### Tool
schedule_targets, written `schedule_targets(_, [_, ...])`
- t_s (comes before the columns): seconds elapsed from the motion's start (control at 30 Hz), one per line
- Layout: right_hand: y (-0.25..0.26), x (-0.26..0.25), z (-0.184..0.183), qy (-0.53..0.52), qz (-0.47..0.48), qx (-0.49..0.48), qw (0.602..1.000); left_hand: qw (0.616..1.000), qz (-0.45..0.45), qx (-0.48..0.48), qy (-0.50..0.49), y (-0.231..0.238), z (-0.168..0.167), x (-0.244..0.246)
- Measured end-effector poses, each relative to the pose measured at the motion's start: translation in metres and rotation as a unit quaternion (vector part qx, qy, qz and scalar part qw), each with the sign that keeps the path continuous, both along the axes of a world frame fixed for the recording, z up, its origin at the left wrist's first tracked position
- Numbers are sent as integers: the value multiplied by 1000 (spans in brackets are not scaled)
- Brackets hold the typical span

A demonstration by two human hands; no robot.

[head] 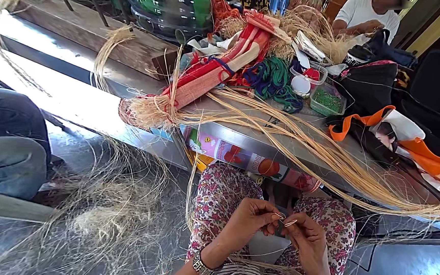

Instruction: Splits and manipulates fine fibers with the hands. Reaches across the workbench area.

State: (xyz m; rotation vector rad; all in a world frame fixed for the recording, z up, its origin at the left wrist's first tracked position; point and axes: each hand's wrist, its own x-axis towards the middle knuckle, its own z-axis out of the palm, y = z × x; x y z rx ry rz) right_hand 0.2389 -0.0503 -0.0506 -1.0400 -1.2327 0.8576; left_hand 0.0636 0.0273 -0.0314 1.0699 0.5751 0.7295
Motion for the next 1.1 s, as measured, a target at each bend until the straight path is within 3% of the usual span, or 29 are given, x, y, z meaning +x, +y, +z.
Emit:
schedule_targets(0.13, [0,2,2,-52,-13,9,998,999,18,14,28,-1,4,2])
schedule_targets(0.43, [4,8,25,-69,47,-160,984,979,9,191,68,1,-5,1])
schedule_targets(0.67, [13,10,32,-127,62,-209,968,982,-2,175,72,1,-7,0])
schedule_targets(0.87, [19,11,37,-164,77,-247,952,971,-20,228,65,6,-15,-2])
schedule_targets(1.1, [11,4,27,-155,-9,-141,978,981,16,177,80,3,-17,3])
